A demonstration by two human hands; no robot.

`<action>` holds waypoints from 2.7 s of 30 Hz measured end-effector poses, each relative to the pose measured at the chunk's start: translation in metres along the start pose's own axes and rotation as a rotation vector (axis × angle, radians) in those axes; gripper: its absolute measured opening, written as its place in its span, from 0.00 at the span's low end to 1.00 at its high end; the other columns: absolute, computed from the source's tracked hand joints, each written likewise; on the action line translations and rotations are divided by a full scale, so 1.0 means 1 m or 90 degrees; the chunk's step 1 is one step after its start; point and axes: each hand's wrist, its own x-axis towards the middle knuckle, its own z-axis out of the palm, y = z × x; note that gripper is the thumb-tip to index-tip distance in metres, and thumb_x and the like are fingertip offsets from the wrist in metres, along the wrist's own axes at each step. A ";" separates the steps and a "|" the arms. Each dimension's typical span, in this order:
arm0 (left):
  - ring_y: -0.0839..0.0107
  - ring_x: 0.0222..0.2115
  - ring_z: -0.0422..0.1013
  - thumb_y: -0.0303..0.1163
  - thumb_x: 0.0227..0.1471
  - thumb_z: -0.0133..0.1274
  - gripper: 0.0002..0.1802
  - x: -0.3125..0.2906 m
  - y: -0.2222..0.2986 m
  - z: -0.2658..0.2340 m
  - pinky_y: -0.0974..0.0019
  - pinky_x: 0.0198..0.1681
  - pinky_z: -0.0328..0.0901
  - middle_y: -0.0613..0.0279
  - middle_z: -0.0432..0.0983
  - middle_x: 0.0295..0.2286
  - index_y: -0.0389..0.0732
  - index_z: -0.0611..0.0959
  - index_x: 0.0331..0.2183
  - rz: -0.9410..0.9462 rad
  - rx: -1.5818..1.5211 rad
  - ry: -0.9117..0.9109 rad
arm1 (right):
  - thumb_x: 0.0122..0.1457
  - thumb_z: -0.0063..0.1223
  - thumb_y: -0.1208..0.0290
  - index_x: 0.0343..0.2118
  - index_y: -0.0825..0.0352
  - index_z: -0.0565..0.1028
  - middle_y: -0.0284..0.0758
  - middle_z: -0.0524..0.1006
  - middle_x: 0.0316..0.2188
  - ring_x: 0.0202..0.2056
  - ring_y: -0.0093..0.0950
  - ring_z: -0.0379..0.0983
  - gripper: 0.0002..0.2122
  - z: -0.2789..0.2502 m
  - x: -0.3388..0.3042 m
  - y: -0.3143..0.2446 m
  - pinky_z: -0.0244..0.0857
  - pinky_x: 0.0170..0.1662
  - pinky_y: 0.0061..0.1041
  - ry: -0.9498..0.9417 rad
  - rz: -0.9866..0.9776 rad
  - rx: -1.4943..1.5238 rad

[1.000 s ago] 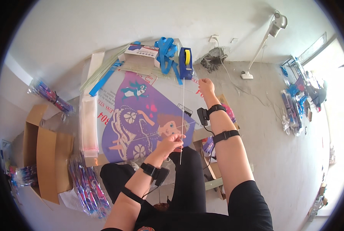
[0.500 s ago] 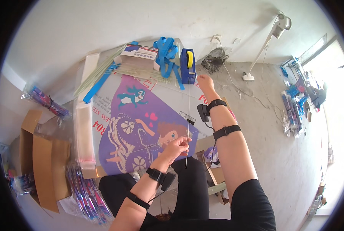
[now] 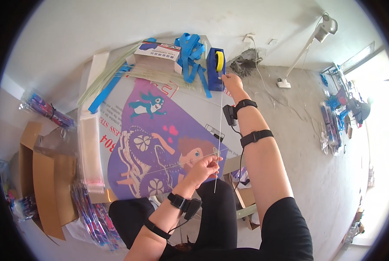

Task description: The recorder is assembling character-themed kites by inserting structural rods and securing them with tape.

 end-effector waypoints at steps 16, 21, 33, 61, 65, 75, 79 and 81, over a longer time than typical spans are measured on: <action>0.82 0.29 0.68 0.24 0.54 0.50 0.15 0.002 -0.010 0.006 0.76 0.32 0.68 0.72 0.68 0.27 0.43 0.78 0.45 0.031 -0.014 0.027 | 0.50 0.60 0.70 0.26 0.63 0.75 0.28 0.72 0.22 0.23 0.21 0.63 0.05 -0.002 -0.011 -0.005 0.62 0.29 0.22 -0.052 0.248 0.638; 0.82 0.29 0.68 0.26 0.54 0.50 0.15 0.007 -0.012 0.013 0.75 0.32 0.68 0.71 0.69 0.27 0.42 0.77 0.46 0.037 0.013 0.016 | 0.50 0.59 0.71 0.25 0.62 0.74 0.28 0.72 0.25 0.30 0.20 0.68 0.05 -0.011 -0.095 0.028 0.63 0.32 0.24 -0.102 0.177 0.633; 0.80 0.31 0.69 0.25 0.53 0.50 0.17 0.014 -0.007 0.013 0.71 0.35 0.68 0.72 0.70 0.29 0.43 0.76 0.47 0.039 -0.003 0.016 | 0.57 0.53 0.74 0.30 0.67 0.73 0.28 0.73 0.26 0.31 0.18 0.67 0.03 -0.030 -0.415 0.069 0.62 0.37 0.18 -0.076 0.222 0.799; 0.71 0.30 0.71 0.20 0.52 0.50 0.07 0.037 0.107 -0.167 0.65 0.39 0.70 0.64 0.71 0.29 0.42 0.72 0.34 0.197 -0.224 0.290 | 0.59 0.50 0.77 0.32 0.70 0.72 0.35 0.75 0.33 0.37 0.24 0.71 0.03 -0.037 -0.435 0.087 0.65 0.43 0.22 -0.128 0.181 0.860; 0.70 0.29 0.71 0.19 0.53 0.49 0.05 0.094 0.134 -0.180 0.65 0.40 0.70 0.62 0.72 0.27 0.40 0.74 0.32 0.202 -0.185 0.322 | 0.58 0.51 0.77 0.32 0.69 0.72 0.30 0.74 0.31 0.33 0.18 0.67 0.02 -0.042 -0.438 0.081 0.61 0.40 0.16 -0.110 0.212 0.853; 0.77 0.27 0.68 0.44 0.51 0.55 0.12 0.181 0.129 -0.115 0.68 0.32 0.58 0.69 0.72 0.26 0.47 0.76 0.30 0.043 -0.016 0.315 | 0.61 0.48 0.76 0.36 0.71 0.72 0.34 0.75 0.35 0.38 0.21 0.69 0.04 -0.040 -0.442 0.087 0.63 0.46 0.21 -0.130 0.243 0.883; 0.78 0.29 0.70 0.51 0.50 0.57 0.16 0.229 0.144 -0.064 0.68 0.34 0.58 0.72 0.74 0.26 0.50 0.77 0.30 0.023 -0.049 0.296 | 0.61 0.49 0.74 0.36 0.71 0.71 0.35 0.74 0.37 0.39 0.21 0.70 0.05 -0.037 -0.443 0.086 0.65 0.46 0.23 -0.149 0.233 0.888; 0.79 0.29 0.70 0.50 0.49 0.57 0.16 0.245 0.150 -0.052 0.68 0.34 0.57 0.73 0.74 0.26 0.50 0.77 0.30 0.023 -0.060 0.311 | 0.62 0.49 0.74 0.34 0.71 0.71 0.36 0.73 0.37 0.40 0.22 0.69 0.05 -0.035 -0.443 0.089 0.65 0.46 0.23 -0.159 0.230 0.885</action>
